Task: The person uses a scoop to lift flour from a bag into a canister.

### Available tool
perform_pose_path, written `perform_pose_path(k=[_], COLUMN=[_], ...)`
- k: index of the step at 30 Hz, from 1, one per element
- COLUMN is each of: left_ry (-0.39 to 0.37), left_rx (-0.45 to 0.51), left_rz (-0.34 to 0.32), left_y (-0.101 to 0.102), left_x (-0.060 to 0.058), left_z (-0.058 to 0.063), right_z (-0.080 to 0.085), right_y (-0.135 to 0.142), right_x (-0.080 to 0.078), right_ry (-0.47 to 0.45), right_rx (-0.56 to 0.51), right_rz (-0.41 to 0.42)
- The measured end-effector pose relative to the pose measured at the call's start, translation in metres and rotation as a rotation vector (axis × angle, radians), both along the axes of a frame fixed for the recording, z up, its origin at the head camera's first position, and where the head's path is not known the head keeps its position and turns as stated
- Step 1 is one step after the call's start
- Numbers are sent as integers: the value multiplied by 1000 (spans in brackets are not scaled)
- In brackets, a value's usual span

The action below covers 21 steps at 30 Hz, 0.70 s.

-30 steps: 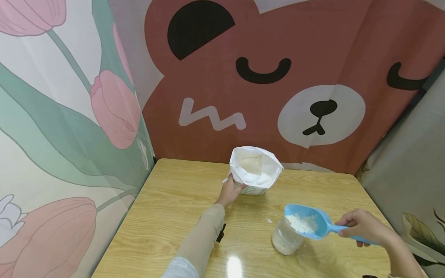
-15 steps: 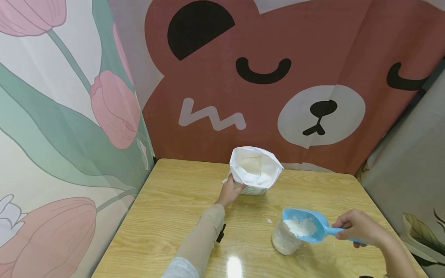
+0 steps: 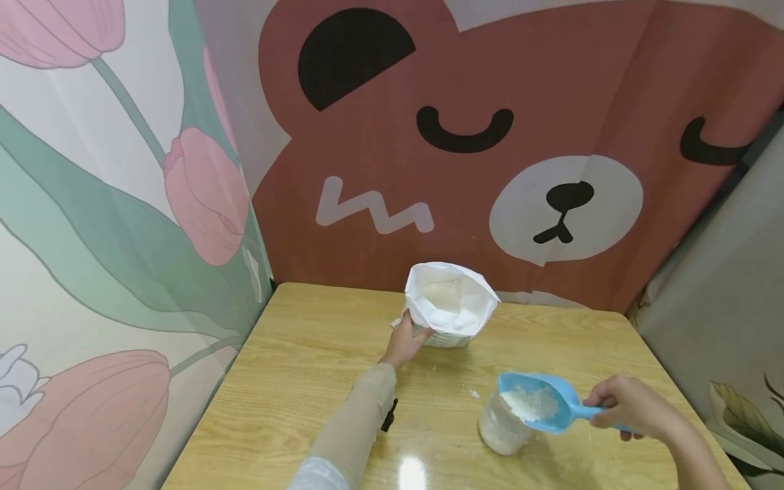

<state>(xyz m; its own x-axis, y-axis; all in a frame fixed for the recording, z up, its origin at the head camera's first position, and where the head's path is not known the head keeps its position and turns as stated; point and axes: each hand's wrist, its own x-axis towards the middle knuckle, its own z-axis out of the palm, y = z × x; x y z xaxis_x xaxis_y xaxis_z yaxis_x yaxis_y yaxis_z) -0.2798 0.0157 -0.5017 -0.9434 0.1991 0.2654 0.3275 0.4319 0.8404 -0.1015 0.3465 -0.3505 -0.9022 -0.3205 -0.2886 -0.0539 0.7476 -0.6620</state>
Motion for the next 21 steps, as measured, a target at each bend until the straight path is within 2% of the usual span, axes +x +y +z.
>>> perform_pose_path(k=[10,21], left_ry=[-4,14], left_rx=[-15,-11], left_rz=[5,6], left_y=[1,1], left_x=[0,-1], left_z=[-1,-2], right_z=[-3,1], right_y=[-4,-11], right_x=[2,5], right_ry=[40,86], right_rx=[22,100], right_rz=[33,16])
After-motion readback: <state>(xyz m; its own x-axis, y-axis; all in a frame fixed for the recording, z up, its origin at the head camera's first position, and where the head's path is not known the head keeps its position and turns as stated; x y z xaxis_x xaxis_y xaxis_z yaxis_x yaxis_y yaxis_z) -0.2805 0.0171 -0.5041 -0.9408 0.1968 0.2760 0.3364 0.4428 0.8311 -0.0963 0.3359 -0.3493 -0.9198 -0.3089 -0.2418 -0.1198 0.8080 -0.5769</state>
